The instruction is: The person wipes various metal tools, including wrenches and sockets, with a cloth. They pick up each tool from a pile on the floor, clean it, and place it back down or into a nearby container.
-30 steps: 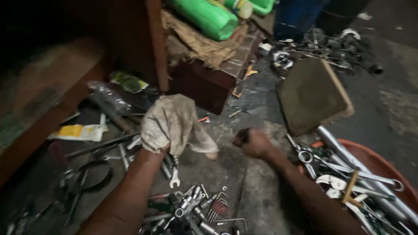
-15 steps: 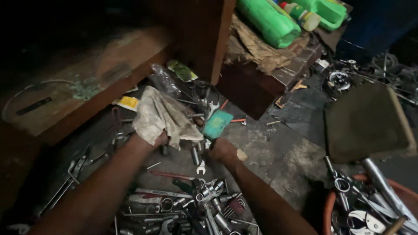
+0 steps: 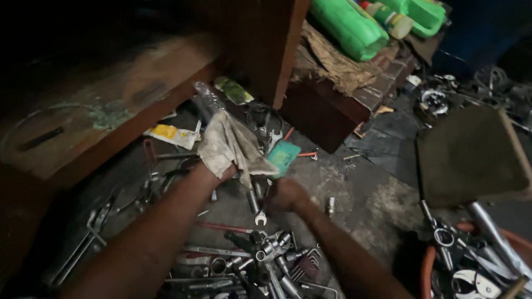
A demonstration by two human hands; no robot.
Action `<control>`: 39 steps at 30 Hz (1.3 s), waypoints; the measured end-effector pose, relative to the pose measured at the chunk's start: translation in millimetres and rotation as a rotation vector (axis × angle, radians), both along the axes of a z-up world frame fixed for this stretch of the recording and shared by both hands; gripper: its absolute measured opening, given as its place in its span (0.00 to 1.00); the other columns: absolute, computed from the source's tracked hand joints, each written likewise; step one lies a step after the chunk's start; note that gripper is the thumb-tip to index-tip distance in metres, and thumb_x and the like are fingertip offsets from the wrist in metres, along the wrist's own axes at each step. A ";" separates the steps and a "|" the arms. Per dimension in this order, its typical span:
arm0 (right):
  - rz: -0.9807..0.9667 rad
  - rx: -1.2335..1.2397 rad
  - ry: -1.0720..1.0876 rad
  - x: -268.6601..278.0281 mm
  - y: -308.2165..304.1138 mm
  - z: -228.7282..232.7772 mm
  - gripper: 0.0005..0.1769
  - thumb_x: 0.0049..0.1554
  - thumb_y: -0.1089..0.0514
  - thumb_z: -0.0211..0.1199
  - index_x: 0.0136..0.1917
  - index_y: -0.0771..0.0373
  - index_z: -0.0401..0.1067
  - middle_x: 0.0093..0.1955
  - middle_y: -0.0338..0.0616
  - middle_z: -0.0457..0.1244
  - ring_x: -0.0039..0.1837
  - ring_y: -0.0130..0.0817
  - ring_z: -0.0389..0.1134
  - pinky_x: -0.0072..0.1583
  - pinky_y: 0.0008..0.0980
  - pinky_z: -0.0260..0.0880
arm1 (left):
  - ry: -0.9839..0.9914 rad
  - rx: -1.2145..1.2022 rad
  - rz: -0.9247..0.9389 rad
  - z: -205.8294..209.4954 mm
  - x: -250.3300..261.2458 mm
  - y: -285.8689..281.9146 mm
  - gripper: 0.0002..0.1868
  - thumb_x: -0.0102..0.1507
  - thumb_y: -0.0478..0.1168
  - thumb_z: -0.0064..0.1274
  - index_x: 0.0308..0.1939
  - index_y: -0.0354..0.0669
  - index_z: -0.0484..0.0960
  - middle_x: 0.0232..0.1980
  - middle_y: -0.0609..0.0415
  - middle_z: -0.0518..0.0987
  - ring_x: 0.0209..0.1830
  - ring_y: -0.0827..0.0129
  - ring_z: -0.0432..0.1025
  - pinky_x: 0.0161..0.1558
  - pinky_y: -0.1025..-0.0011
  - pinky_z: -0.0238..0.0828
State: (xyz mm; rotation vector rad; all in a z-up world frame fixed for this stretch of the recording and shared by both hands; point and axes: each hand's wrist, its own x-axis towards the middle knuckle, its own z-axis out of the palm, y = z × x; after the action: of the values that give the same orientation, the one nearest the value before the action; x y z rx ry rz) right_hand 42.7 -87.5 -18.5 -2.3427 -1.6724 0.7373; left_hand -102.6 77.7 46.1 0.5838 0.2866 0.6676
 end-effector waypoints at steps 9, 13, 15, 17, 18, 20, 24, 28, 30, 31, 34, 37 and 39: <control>-0.145 0.040 -0.114 -69.6 26.1 -71.9 0.16 0.50 0.50 0.66 0.47 0.63 0.78 0.48 0.59 0.71 0.52 0.57 0.73 0.53 0.52 0.74 | 0.059 -0.319 -0.065 -12.8 10.5 29.4 0.25 0.69 0.56 0.34 0.51 0.42 0.80 0.53 0.45 0.81 0.54 0.52 0.72 0.60 0.57 0.69; -0.321 -0.003 0.020 -28.1 14.4 -47.2 0.27 0.44 0.44 0.73 0.52 0.61 0.76 0.47 0.58 0.70 0.51 0.54 0.73 0.53 0.49 0.73 | 0.064 -0.272 -0.147 -36.3 5.0 37.2 0.22 0.69 0.52 0.38 0.47 0.36 0.80 0.46 0.43 0.82 0.46 0.53 0.74 0.50 0.59 0.71; -0.485 0.119 0.105 10.4 -1.6 -13.7 0.29 0.42 0.44 0.77 0.51 0.63 0.77 0.46 0.53 0.71 0.49 0.44 0.75 0.52 0.42 0.75 | 0.040 -0.163 -0.228 -54.9 9.1 35.5 0.21 0.69 0.49 0.40 0.44 0.34 0.80 0.42 0.41 0.82 0.41 0.53 0.75 0.45 0.60 0.72; -0.627 0.247 0.235 27.3 -10.6 22.5 0.20 0.47 0.50 0.69 0.50 0.64 0.78 0.43 0.49 0.74 0.46 0.37 0.77 0.50 0.39 0.77 | -0.029 0.030 -0.359 -71.6 15.2 23.7 0.20 0.69 0.47 0.42 0.42 0.31 0.80 0.39 0.40 0.82 0.37 0.54 0.75 0.40 0.61 0.74; -0.697 0.295 0.301 34.1 -17.8 46.4 0.15 0.52 0.55 0.62 0.51 0.63 0.78 0.42 0.49 0.75 0.45 0.35 0.78 0.50 0.39 0.78 | -0.097 0.147 -0.434 -75.1 26.4 13.0 0.20 0.69 0.46 0.43 0.41 0.29 0.80 0.37 0.39 0.82 0.35 0.54 0.76 0.37 0.61 0.74; -0.552 0.276 0.182 37.8 -23.5 95.4 0.16 0.55 0.49 0.66 0.49 0.62 0.80 0.42 0.49 0.74 0.46 0.39 0.76 0.51 0.41 0.76 | -0.225 0.273 -0.559 -70.2 53.2 -11.1 0.20 0.70 0.44 0.46 0.38 0.26 0.80 0.34 0.37 0.83 0.31 0.54 0.77 0.32 0.62 0.76; -0.466 0.180 -0.204 47.6 -56.3 188.3 0.18 0.60 0.42 0.63 0.53 0.56 0.81 0.47 0.48 0.72 0.50 0.44 0.73 0.52 0.45 0.72 | -0.028 -0.074 -0.792 -24.1 110.5 -51.9 0.21 0.65 0.46 0.40 0.39 0.27 0.79 0.33 0.40 0.83 0.30 0.54 0.77 0.35 0.60 0.76; -0.387 -0.024 -0.216 65.3 -99.8 232.8 0.22 0.56 0.40 0.64 0.54 0.55 0.81 0.49 0.46 0.74 0.51 0.41 0.76 0.55 0.41 0.74 | 0.058 -0.012 -0.883 25.3 157.6 -83.6 0.20 0.64 0.45 0.41 0.38 0.28 0.79 0.32 0.40 0.82 0.29 0.55 0.76 0.34 0.60 0.76; -0.407 -0.136 -0.171 68.9 -107.3 230.3 0.26 0.58 0.36 0.65 0.57 0.56 0.80 0.50 0.47 0.73 0.52 0.40 0.74 0.55 0.40 0.73 | 0.053 0.056 -0.907 41.7 172.3 -95.1 0.19 0.64 0.44 0.41 0.37 0.28 0.79 0.31 0.41 0.82 0.29 0.55 0.76 0.33 0.60 0.76; -0.512 -0.161 -0.048 70.1 -110.9 227.7 0.26 0.57 0.37 0.65 0.61 0.54 0.77 0.49 0.45 0.71 0.51 0.40 0.73 0.53 0.42 0.74 | 0.045 0.092 -0.934 48.1 178.4 -99.7 0.19 0.64 0.44 0.41 0.37 0.28 0.79 0.31 0.41 0.81 0.28 0.55 0.76 0.33 0.60 0.76; -0.717 -0.167 0.267 73.2 -104.1 207.5 0.31 0.53 0.43 0.67 0.69 0.49 0.69 0.46 0.40 0.69 0.48 0.38 0.71 0.48 0.44 0.77 | 0.036 0.239 -1.009 54.6 180.3 -93.2 0.18 0.63 0.43 0.42 0.36 0.29 0.78 0.30 0.42 0.81 0.27 0.56 0.75 0.32 0.59 0.75; -0.730 -0.038 0.414 81.2 -96.6 181.3 0.35 0.49 0.54 0.66 0.71 0.49 0.67 0.42 0.41 0.70 0.44 0.34 0.70 0.44 0.42 0.76 | 0.029 0.410 -1.123 45.1 169.2 -83.5 0.17 0.63 0.43 0.42 0.35 0.29 0.78 0.29 0.42 0.80 0.27 0.56 0.75 0.31 0.59 0.75; -0.688 0.076 0.477 80.5 -98.2 166.3 0.33 0.49 0.59 0.62 0.69 0.53 0.70 0.41 0.42 0.72 0.41 0.33 0.72 0.41 0.38 0.74 | 0.008 0.481 -1.181 38.6 163.2 -83.0 0.16 0.62 0.42 0.43 0.34 0.30 0.78 0.29 0.43 0.80 0.26 0.56 0.75 0.31 0.59 0.75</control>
State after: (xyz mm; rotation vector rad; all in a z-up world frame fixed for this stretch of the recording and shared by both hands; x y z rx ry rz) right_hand 123.3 -185.7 147.8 -2.2193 -0.6287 0.9428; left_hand 60.6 -5.4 84.7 1.0693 -0.2403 -0.4320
